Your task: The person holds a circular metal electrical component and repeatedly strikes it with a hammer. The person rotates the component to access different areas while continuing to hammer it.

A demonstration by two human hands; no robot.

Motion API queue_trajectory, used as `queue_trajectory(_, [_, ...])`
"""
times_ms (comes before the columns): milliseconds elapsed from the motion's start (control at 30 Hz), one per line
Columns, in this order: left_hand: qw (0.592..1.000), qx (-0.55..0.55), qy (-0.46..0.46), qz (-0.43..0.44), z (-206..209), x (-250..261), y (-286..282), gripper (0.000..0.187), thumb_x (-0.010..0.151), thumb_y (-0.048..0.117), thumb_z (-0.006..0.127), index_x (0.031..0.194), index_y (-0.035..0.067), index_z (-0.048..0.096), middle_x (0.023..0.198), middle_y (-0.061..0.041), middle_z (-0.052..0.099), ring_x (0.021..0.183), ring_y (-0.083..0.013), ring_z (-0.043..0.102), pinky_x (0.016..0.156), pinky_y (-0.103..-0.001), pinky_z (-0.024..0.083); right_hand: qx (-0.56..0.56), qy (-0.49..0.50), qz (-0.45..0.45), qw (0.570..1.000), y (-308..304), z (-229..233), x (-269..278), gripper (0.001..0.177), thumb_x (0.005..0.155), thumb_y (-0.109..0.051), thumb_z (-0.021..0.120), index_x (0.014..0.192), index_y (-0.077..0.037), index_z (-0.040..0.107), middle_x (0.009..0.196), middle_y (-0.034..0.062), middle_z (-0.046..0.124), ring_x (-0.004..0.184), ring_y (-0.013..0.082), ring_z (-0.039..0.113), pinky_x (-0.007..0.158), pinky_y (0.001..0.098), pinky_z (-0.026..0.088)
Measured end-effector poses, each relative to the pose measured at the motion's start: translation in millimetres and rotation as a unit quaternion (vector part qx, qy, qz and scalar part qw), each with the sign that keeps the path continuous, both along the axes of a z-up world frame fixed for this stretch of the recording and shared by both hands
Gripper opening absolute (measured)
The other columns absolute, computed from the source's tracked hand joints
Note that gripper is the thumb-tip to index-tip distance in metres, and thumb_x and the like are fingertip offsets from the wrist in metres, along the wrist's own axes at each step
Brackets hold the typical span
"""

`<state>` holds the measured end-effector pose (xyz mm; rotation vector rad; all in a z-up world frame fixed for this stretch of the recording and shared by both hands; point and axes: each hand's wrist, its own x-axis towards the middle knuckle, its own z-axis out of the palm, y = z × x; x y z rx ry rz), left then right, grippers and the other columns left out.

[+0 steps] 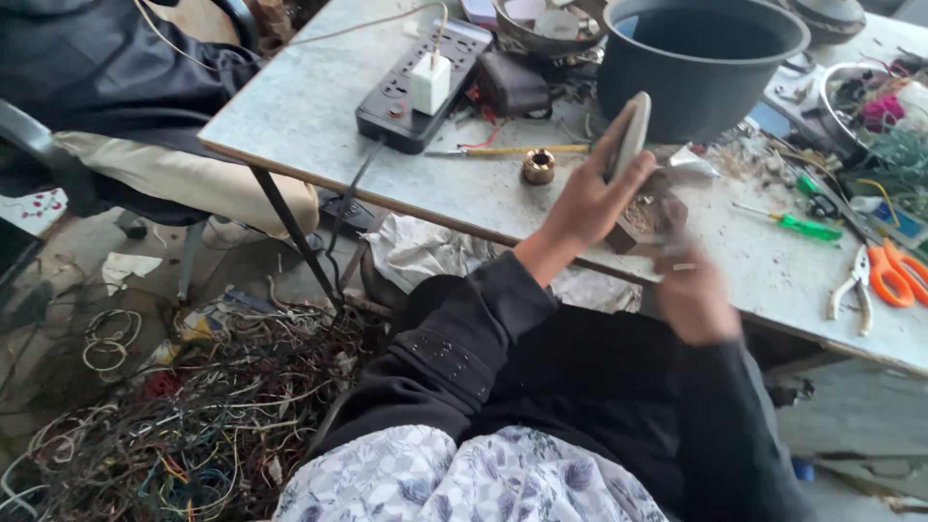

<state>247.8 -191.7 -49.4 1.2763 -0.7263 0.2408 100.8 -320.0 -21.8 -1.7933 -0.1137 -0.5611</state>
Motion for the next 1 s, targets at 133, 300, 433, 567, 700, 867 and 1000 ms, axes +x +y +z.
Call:
queue_trajectory(133, [0.999,-0.028,-0.041,-0.002,3.0,5.3,0.6,0.073,0.110,0.051,0.057,0.167,0.016,0.027,0.163,-0.024,0.047,0.147,-0.0325,0.051,0.119,-0.039,0.043,-0.237,0.082,-0.082,0.965,-2.3,1.0,-2.4,0.068,0.102,-0.007,0.056,0.164,-0.023,0.036,0.094,0.0154,0.067,0.072,0.0119,0.056,0.061,0.0296,0.047])
queue_trajectory(300, [0.999,0.032,-0.002,-0.022,5.8,-0.4,2.3,0.080,0.103,0.053,0.058,0.168,0.016,0.028,0.149,-0.023,0.061,0.136,-0.0304,0.061,0.113,-0.037,0.048,0.105,0.062,-0.014,0.992,-8.4,-4.9,-14.5,0.070,0.104,-0.005,0.053,0.171,-0.013,0.036,0.112,0.0060,0.066,0.065,0.0044,0.053,0.056,0.0202,0.043])
queue_trajectory(433, [0.997,0.049,0.056,-0.035,11.9,-3.2,0.7,0.084,0.096,0.053,0.056,0.166,0.018,0.025,0.138,-0.023,0.066,0.116,-0.0323,0.074,0.099,-0.038,0.057,-0.139,-0.051,0.065,0.987,-10.6,-13.6,13.8,0.067,0.100,0.000,0.060,0.163,-0.007,0.039,0.135,0.0117,0.068,0.102,0.0119,0.058,0.082,0.0265,0.046])
queue_trajectory(567, [0.999,0.040,0.000,-0.001,17.8,-6.8,6.0,0.076,0.104,0.051,0.056,0.167,0.019,0.029,0.149,-0.023,0.061,0.135,-0.0321,0.063,0.111,-0.039,0.049,-0.181,0.222,-0.120,0.950,-17.5,-1.2,-2.3,0.066,0.103,-0.011,0.056,0.166,-0.027,0.042,0.088,0.0156,0.066,0.063,0.0129,0.057,0.058,0.0293,0.047])
queue_trajectory(700, [0.998,0.055,-0.010,-0.010,13.8,-9.5,1.5,0.078,0.101,0.050,0.058,0.166,0.019,0.028,0.147,-0.021,0.061,0.130,-0.0301,0.065,0.108,-0.036,0.051,0.038,0.027,-0.049,0.998,-12.2,0.3,-7.3,0.065,0.104,-0.011,0.055,0.166,-0.025,0.039,0.082,0.0099,0.060,0.057,0.0107,0.051,0.050,0.0280,0.042])
queue_trajectory(867, [0.999,0.039,0.006,-0.016,20.8,-7.0,0.8,0.073,0.103,0.047,0.059,0.166,0.018,0.034,0.144,-0.020,0.066,0.129,-0.0277,0.067,0.108,-0.037,0.052,-0.157,0.153,-0.040,0.975,-20.0,-11.3,13.4,0.065,0.104,-0.009,0.055,0.165,-0.023,0.037,0.074,0.0080,0.054,0.050,0.0103,0.046,0.043,0.0286,0.038])
queue_trajectory(1000, [1.000,0.029,0.000,-0.002,12.8,-6.3,5.9,0.072,0.104,0.045,0.056,0.165,0.018,0.031,0.148,-0.017,0.060,0.109,-0.0188,0.069,0.097,-0.033,0.054,-0.024,0.137,-0.049,0.989,-35.8,-22.9,-8.9,0.067,0.103,-0.007,0.052,0.165,-0.022,0.031,0.075,0.0045,0.051,0.048,0.0087,0.045,0.039,0.0270,0.036])
